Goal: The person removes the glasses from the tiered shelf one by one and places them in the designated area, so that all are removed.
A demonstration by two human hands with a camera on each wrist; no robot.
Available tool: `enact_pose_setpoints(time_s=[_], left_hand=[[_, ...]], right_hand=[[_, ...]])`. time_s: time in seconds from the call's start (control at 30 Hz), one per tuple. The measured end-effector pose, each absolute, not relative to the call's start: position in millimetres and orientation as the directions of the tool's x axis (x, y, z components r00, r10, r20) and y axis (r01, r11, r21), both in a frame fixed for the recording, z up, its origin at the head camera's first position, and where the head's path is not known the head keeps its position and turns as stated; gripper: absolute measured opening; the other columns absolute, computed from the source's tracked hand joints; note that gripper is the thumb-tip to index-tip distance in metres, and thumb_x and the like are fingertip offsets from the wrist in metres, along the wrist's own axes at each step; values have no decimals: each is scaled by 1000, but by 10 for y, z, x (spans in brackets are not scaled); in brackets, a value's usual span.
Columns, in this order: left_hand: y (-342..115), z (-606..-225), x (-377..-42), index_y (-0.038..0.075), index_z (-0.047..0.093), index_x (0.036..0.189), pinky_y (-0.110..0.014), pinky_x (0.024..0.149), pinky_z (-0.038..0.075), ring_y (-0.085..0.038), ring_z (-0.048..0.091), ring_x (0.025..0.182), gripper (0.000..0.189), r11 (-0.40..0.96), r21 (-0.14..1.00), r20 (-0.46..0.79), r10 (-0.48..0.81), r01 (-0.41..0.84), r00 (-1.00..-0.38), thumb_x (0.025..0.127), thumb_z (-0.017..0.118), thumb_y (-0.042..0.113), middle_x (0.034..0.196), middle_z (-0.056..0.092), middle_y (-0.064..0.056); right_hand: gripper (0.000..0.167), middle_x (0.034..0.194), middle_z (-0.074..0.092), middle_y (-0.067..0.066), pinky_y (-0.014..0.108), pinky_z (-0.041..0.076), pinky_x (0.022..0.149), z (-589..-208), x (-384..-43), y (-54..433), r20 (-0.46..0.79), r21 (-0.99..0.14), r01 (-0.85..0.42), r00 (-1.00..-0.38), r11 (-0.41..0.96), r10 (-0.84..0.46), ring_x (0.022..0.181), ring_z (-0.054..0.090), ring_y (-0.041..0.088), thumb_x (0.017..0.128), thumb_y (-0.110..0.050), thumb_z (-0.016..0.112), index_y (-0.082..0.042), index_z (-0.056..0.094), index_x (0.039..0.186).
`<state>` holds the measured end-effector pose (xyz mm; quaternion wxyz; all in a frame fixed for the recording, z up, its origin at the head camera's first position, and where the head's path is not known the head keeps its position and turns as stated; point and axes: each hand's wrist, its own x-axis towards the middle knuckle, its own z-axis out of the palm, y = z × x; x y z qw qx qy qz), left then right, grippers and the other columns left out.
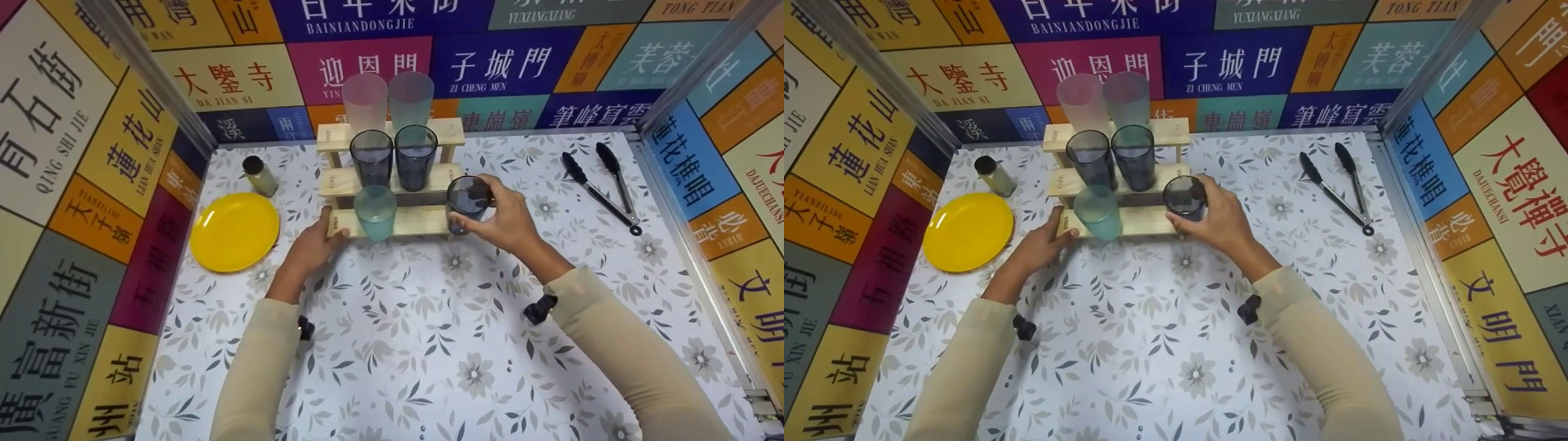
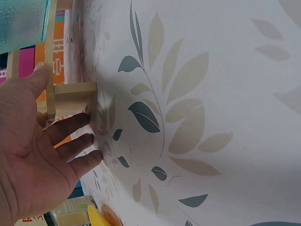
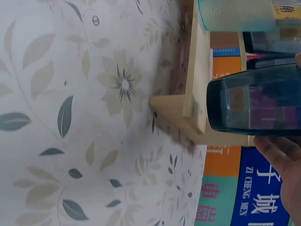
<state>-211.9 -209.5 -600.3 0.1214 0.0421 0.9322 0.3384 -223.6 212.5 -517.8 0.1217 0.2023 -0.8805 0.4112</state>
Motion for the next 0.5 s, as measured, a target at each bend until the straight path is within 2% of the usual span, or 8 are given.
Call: enact_pose_setpoints(time_s=[0.17,0.23,0.33,0.43,0.5], left_hand=[[-2099,-6012,-2124,13,15,178,-64,119,46,-48,59,146,87,761,648,-206,154,-17,-966,113,54,56,165,53,-29],[-2102,-6013,-2125,12,14,179,-64,120,45,-49,58,147,88,761,648,-207,154,-17,-966,114,53,57,166,52,-29],[-2103,-6012,-2124,12,13,179,-64,121,44,-49,57,148,88,763,646,-212,156,-19,-965,114,52,57,167,50,-29],[-2105,-6013,-2123,12,14,179,-64,121,44,-49,57,148,88,761,648,-211,155,-19,-965,114,53,57,168,50,-29],[-2106,-6013,-2125,12,14,179,-64,121,45,-49,57,148,87,760,650,-207,155,-18,-966,114,53,56,167,51,-29]], right_hand=[[84,121,80,22,54,66,89,-5169,-2272,2315,349,-682,-415,-908,602,-231,104,81,40,82,-34,101,1,62,147],[83,120,80,22,50,65,87,-5170,-2294,2388,346,-677,-408,-911,613,-224,103,80,40,82,-34,101,0,62,147],[81,121,80,20,30,62,86,-5188,-2336,2493,346,-679,-394,-916,619,-202,104,80,38,82,-34,101,-2,63,146],[80,124,79,19,12,53,85,-5217,-2383,2581,334,-701,-367,-926,612,-174,109,79,37,83,-35,101,-4,64,147],[81,127,78,18,9,52,87,-5246,-2417,2629,315,-719,-339,-937,606,-151,114,78,35,84,-37,100,-7,63,149]])
